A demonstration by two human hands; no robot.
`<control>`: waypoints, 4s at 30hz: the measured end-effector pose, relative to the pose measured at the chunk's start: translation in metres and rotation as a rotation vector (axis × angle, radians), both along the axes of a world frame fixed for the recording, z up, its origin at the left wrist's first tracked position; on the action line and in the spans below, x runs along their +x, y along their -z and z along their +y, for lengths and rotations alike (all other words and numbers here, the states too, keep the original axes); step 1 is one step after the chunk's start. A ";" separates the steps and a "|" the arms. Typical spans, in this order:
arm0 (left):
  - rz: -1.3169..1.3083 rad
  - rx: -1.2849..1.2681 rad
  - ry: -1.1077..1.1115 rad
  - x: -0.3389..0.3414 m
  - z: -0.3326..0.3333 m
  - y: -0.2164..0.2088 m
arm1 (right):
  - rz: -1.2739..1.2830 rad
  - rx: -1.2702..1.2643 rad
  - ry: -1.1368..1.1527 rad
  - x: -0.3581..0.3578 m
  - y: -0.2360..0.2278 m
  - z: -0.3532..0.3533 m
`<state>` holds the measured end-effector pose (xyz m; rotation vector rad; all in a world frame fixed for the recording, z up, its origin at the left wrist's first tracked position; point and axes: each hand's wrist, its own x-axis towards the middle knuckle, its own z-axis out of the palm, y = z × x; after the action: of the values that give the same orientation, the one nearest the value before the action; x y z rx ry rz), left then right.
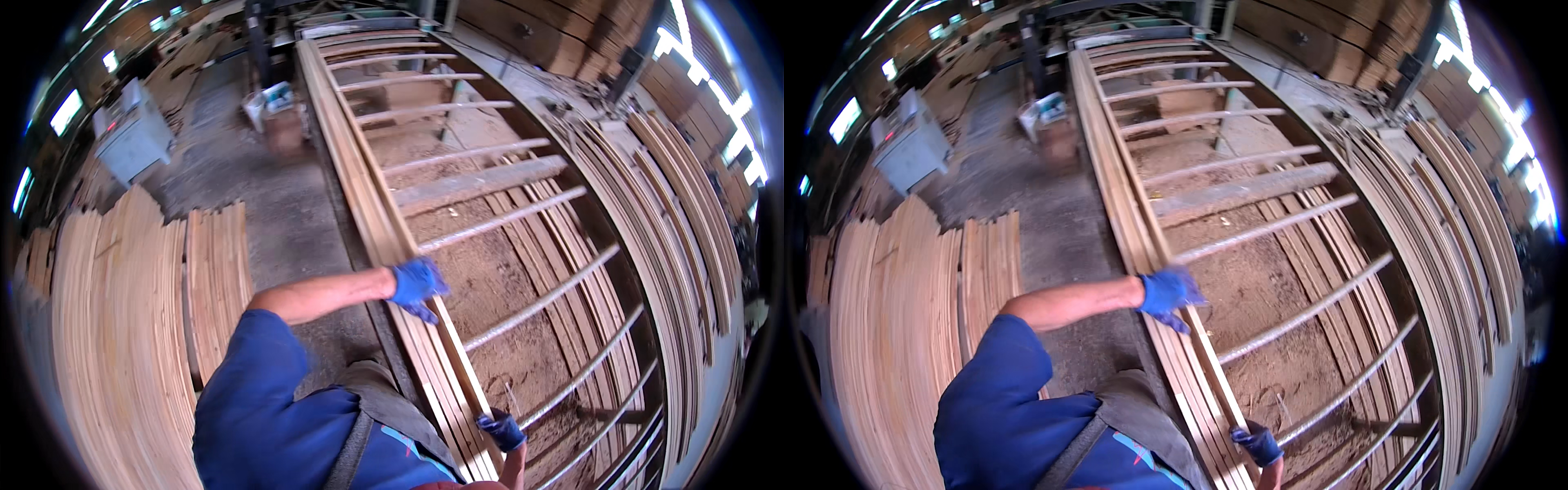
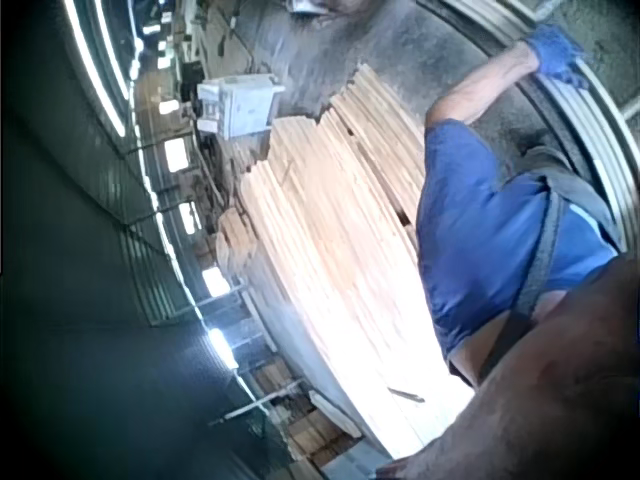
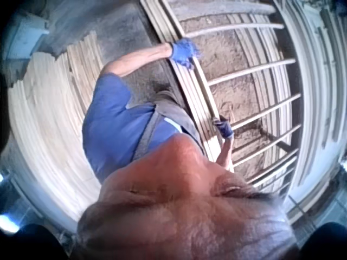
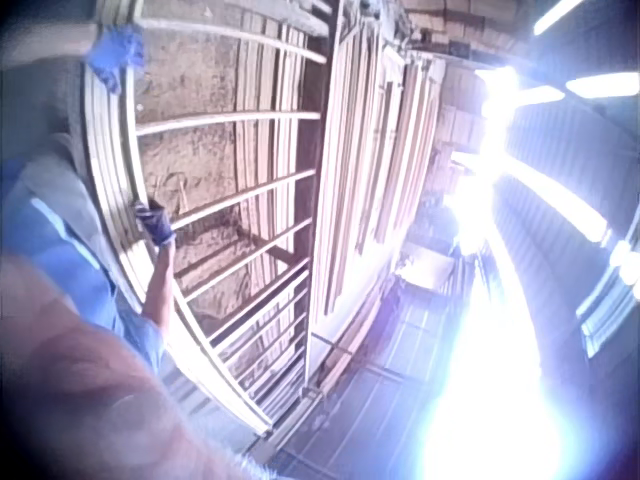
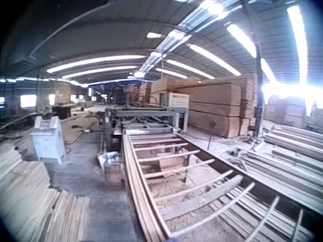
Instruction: The person installs wooden planks onto a curved metal framework. They use a putty knife to apply a white substance into the gaps between the planks and then place additional planks onto the structure. The person handles the planks and tools with gloved hands.
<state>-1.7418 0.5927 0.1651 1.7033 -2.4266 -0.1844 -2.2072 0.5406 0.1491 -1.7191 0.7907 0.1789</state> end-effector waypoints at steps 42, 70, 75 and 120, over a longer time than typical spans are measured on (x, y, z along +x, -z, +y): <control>0.256 -0.381 0.297 -0.070 -0.497 0.052 | 0.067 -0.890 0.528 -0.022 -0.047 -0.017; 0.146 -0.242 0.085 0.011 -0.017 0.022 | 0.127 -0.364 0.304 0.102 0.018 0.034; 0.296 0.185 0.240 0.033 -0.047 0.045 | 0.242 -0.450 0.394 0.111 0.000 0.038; 0.062 0.164 -0.102 0.029 0.026 0.002 | 0.065 -0.568 0.042 0.158 -0.046 0.007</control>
<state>-1.7132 0.6190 0.1627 1.8540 -2.3308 -0.4263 -2.0491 0.5474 0.1948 -2.2346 0.9877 -0.0255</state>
